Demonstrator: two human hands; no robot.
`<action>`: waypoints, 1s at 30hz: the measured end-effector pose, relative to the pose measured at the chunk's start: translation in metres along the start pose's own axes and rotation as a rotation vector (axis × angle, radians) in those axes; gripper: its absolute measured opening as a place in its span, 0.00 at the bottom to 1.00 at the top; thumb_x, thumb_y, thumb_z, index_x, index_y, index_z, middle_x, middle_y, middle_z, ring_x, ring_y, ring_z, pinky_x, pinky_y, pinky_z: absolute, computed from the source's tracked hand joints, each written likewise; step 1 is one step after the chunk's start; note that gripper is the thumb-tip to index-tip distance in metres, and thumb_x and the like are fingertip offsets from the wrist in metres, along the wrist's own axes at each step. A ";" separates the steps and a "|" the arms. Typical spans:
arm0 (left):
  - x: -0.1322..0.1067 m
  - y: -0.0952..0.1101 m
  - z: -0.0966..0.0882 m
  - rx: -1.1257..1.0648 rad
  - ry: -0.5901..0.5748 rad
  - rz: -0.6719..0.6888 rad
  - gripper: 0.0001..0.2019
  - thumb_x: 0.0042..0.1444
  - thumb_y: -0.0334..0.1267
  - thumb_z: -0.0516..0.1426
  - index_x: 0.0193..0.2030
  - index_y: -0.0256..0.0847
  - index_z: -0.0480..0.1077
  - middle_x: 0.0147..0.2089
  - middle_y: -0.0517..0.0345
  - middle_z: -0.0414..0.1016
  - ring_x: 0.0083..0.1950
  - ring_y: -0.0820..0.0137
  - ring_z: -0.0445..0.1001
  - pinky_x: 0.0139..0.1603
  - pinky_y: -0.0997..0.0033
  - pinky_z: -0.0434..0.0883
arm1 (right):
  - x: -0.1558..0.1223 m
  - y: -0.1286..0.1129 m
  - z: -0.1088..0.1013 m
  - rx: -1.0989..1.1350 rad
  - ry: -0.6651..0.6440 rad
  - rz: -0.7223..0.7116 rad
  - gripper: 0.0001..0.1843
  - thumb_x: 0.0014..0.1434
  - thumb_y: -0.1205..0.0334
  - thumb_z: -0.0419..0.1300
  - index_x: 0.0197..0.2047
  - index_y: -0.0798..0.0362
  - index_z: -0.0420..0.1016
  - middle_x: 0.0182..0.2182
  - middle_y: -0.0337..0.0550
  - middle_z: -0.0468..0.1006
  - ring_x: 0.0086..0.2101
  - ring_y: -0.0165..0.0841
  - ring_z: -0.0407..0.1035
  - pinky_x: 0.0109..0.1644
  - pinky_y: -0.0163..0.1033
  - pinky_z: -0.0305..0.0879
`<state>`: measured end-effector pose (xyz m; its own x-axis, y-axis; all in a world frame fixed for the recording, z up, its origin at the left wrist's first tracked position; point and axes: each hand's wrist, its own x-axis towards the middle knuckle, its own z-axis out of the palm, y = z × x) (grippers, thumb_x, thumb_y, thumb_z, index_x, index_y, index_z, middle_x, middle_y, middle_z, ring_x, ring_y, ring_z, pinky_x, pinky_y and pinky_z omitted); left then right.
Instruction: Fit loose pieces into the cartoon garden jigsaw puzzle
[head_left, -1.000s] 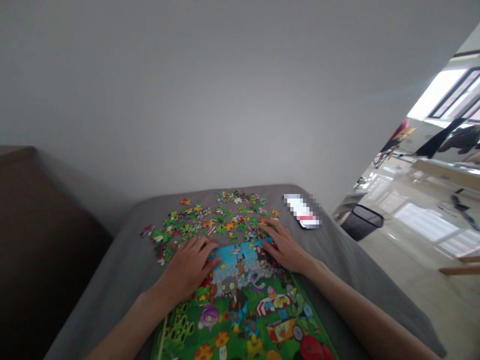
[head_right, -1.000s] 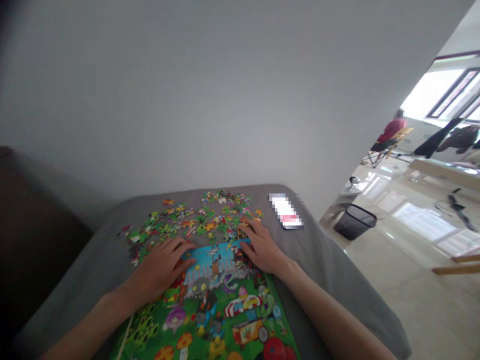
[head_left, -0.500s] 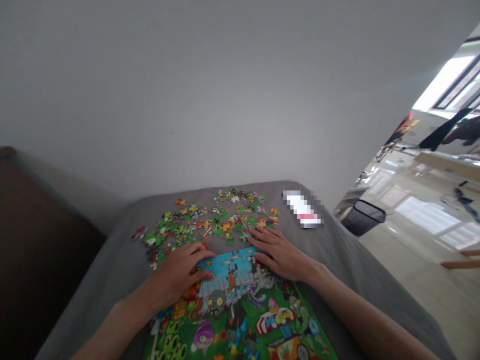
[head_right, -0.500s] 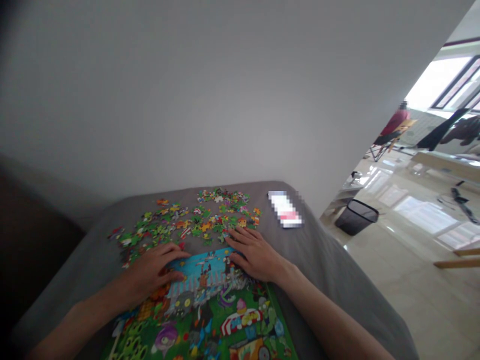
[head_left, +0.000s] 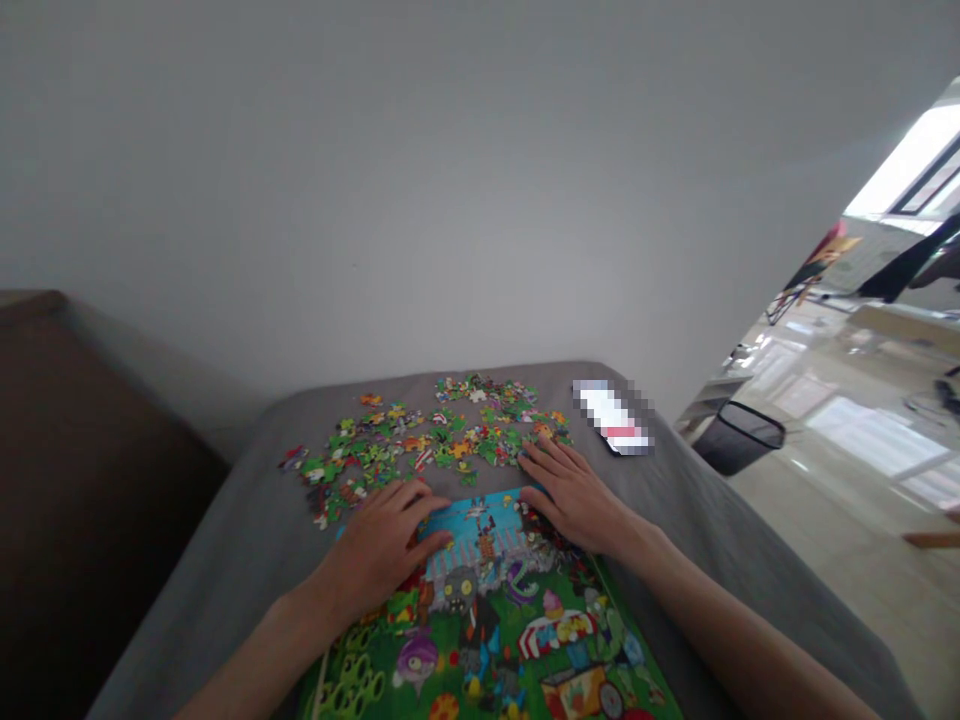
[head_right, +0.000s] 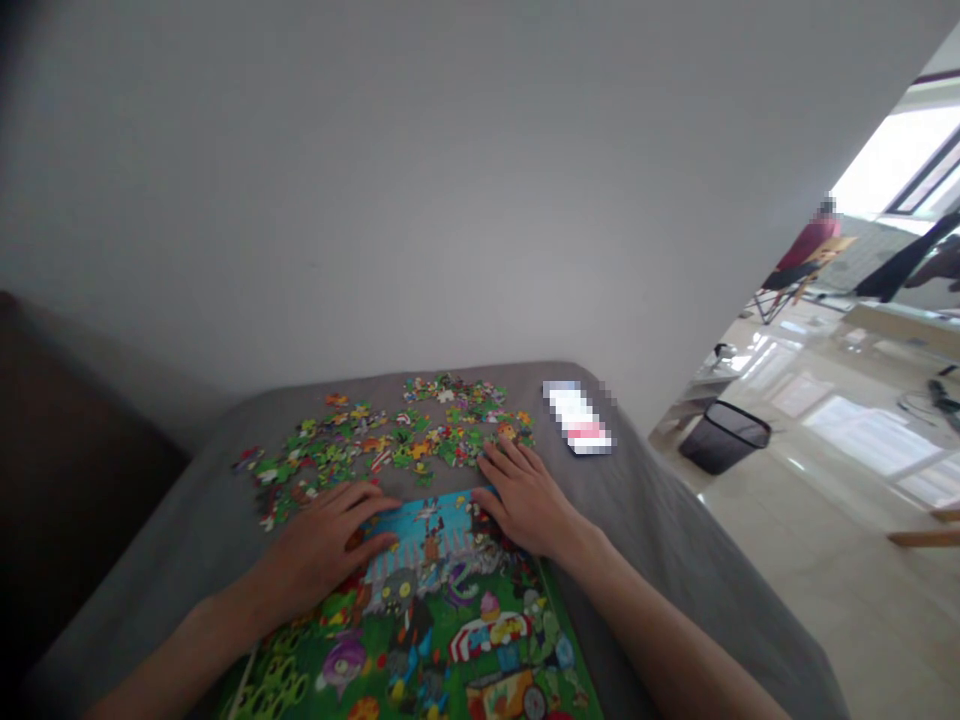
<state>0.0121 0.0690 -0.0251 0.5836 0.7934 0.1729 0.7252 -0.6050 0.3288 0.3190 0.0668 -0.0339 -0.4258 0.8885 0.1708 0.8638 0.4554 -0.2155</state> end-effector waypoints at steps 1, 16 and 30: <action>0.000 0.001 0.000 -0.003 0.002 -0.001 0.19 0.66 0.56 0.54 0.54 0.49 0.75 0.53 0.54 0.76 0.54 0.60 0.73 0.55 0.60 0.69 | 0.000 -0.001 0.000 0.000 0.001 -0.003 0.29 0.72 0.46 0.47 0.68 0.52 0.66 0.68 0.50 0.63 0.70 0.48 0.49 0.71 0.61 0.49; 0.005 -0.006 -0.003 0.029 0.041 0.027 0.17 0.70 0.49 0.49 0.54 0.49 0.75 0.53 0.54 0.76 0.55 0.59 0.71 0.57 0.57 0.68 | 0.003 -0.013 -0.013 0.206 0.009 -0.148 0.21 0.74 0.54 0.47 0.57 0.52 0.77 0.58 0.46 0.78 0.62 0.39 0.65 0.68 0.50 0.57; 0.074 -0.016 -0.017 0.282 -0.017 -0.106 0.15 0.66 0.43 0.58 0.56 0.46 0.76 0.61 0.52 0.73 0.64 0.53 0.66 0.64 0.50 0.62 | 0.013 -0.009 0.001 0.312 0.185 -0.251 0.12 0.70 0.65 0.54 0.44 0.52 0.80 0.45 0.44 0.83 0.50 0.37 0.72 0.61 0.46 0.63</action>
<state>0.0374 0.1389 -0.0016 0.5038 0.8533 0.1348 0.8538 -0.5156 0.0726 0.3059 0.0743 -0.0304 -0.5320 0.7365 0.4179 0.6051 0.6758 -0.4208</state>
